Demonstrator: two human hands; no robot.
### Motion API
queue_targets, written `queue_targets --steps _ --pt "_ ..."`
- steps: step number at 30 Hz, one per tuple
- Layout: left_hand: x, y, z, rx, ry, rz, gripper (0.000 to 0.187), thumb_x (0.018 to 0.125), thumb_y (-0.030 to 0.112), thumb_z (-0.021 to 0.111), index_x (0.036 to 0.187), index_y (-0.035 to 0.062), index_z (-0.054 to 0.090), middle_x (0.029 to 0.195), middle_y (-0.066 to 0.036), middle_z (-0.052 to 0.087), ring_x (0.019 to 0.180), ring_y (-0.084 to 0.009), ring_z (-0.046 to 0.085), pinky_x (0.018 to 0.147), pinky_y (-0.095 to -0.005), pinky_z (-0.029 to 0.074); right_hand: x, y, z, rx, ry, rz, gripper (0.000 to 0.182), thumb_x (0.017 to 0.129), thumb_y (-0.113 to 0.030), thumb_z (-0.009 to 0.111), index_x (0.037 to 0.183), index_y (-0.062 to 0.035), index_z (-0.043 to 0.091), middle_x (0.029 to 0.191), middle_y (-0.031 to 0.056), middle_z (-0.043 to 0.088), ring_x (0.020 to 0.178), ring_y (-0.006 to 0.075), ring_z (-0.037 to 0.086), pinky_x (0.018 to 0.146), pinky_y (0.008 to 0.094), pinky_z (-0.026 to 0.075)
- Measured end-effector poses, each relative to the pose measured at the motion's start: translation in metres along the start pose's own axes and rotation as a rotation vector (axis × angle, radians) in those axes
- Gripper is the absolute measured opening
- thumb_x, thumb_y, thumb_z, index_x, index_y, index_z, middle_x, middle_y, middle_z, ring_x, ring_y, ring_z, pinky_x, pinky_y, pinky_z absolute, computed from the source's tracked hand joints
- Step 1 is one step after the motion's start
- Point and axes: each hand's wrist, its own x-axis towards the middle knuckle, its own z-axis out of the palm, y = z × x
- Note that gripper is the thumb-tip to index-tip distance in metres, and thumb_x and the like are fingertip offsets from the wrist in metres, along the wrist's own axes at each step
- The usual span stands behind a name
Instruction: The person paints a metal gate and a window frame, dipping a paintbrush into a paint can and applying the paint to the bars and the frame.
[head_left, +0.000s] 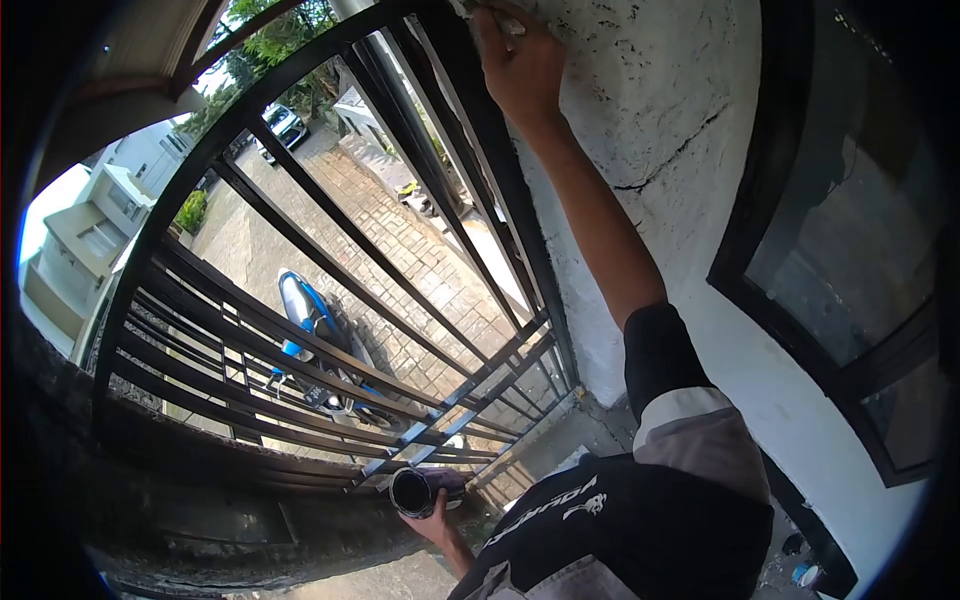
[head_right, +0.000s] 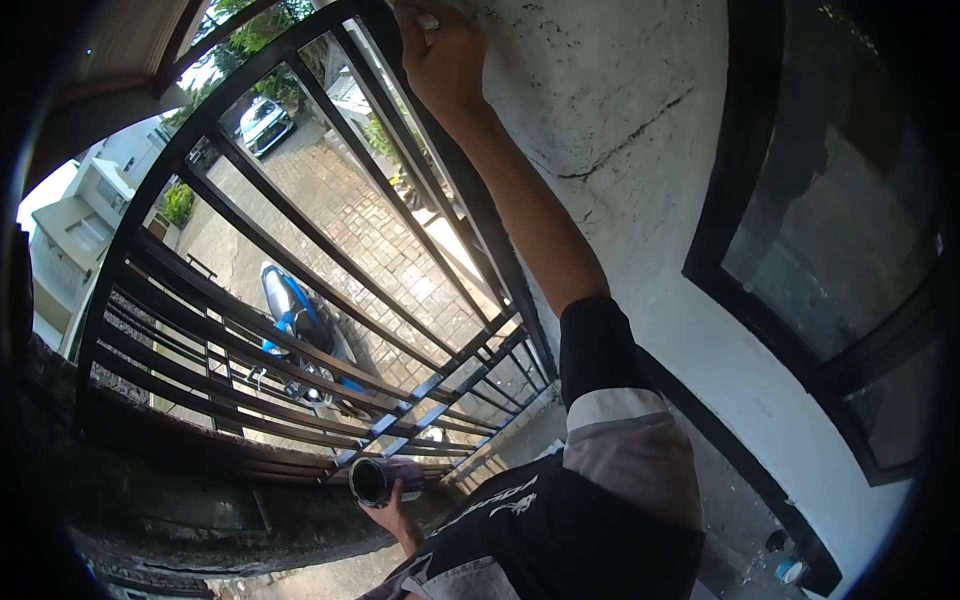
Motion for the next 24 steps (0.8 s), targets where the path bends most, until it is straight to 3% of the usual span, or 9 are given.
queue_targets --steps 5,7,10,12,13,15,19,21,24 --pt "-0.002 -0.006 -0.002 -0.011 -0.009 -0.011 0.087 0.066 0.000 0.086 0.139 -0.0023 0.039 0.132 -0.015 0.053 0.119 -0.0253 0.053 0.106 -0.0362 0.040 0.005 -0.002 0.005 -0.021 -0.013 0.003 0.022 0.091 -0.013 0.066 0.105 0.0033 0.069 0.094 0.0214 0.072 0.086 0.0338 0.071 0.075 0.0377 0.055" --pt "-0.002 -0.008 -0.002 -0.033 -0.018 0.002 0.088 0.066 0.001 0.087 0.139 -0.0025 0.038 0.132 -0.016 0.053 0.120 -0.0255 0.053 0.106 -0.0363 0.040 -0.011 0.009 0.002 0.006 -0.086 0.011 0.021 0.092 -0.019 0.067 0.101 -0.0004 0.071 0.087 0.0143 0.074 0.069 0.0251 0.072 0.061 0.0326 0.055" --pt "-0.006 -0.004 0.000 -0.011 0.014 -0.021 0.091 0.064 0.000 0.088 0.139 -0.0027 0.037 0.132 -0.016 0.053 0.120 -0.0253 0.053 0.105 -0.0360 0.041 -0.042 0.019 -0.017 -0.138 -0.146 0.050 0.020 0.092 -0.017 0.066 0.101 0.0007 0.071 0.087 0.0152 0.073 0.075 0.0254 0.073 0.065 0.0343 0.056" --pt "-0.007 -0.002 -0.001 -0.046 0.005 -0.069 0.097 0.060 -0.004 0.088 0.141 -0.0031 0.034 0.133 -0.017 0.050 0.121 -0.0257 0.052 0.107 -0.0348 0.040 -0.060 0.005 -0.034 -0.126 -0.217 0.177 0.015 0.092 -0.013 0.065 0.099 -0.0005 0.070 0.092 0.0191 0.071 0.087 0.0348 0.070 0.075 0.0395 0.055" --pt "-0.007 -0.006 -0.003 -0.036 0.015 -0.073 0.098 0.060 -0.003 0.088 0.141 -0.0031 0.034 0.133 -0.017 0.050 0.121 -0.0259 0.052 0.107 -0.0347 0.039 -0.067 0.002 -0.041 -0.118 -0.221 0.165 0.015 0.092 -0.013 0.065 0.099 -0.0005 0.070 0.092 0.0191 0.071 0.087 0.0348 0.070 0.075 0.0395 0.055" --pt "-0.007 -0.008 -0.005 -0.034 0.009 -0.068 0.098 0.059 -0.003 0.088 0.141 -0.0031 0.034 0.133 -0.017 0.050 0.121 -0.0257 0.052 0.107 -0.0347 0.039 -0.073 -0.002 -0.047 -0.267 -0.280 0.089 0.018 0.093 -0.014 0.065 0.100 0.0007 0.071 0.089 0.0162 0.073 0.082 0.0262 0.073 0.071 0.0344 0.056" --pt "-0.005 -0.012 -0.003 -0.031 -0.013 -0.045 0.098 0.059 -0.002 0.089 0.140 -0.0021 0.035 0.131 -0.015 0.051 0.120 -0.0246 0.053 0.106 -0.0350 0.040 -0.049 -0.021 -0.038 -0.220 -0.297 0.115 0.017 0.093 -0.013 0.064 0.100 0.0011 0.071 0.091 0.0166 0.073 0.081 0.0272 0.073 0.070 0.0340 0.056" --pt "-0.006 -0.008 0.004 -0.025 -0.026 -0.028 0.097 0.059 -0.002 0.089 0.140 -0.0007 0.036 0.129 -0.014 0.053 0.118 -0.0240 0.054 0.105 -0.0356 0.042 -0.028 -0.031 -0.024 -0.187 -0.220 -0.083 0.019 0.094 -0.015 0.064 0.102 0.0007 0.071 0.092 0.0160 0.073 0.081 0.0244 0.073 0.065 0.0323 0.056" --pt "-0.008 0.002 0.019 -0.090 -0.039 -0.032 0.095 0.059 -0.003 0.088 0.139 -0.0001 0.037 0.129 -0.014 0.053 0.118 -0.0241 0.054 0.104 -0.0358 0.042 0.018 -0.032 0.004 -0.063 -0.168 -0.145 0.022 0.095 -0.018 0.064 0.105 0.0003 0.071 0.089 0.0150 0.073 0.075 0.0199 0.073 0.061 0.0300 0.055"
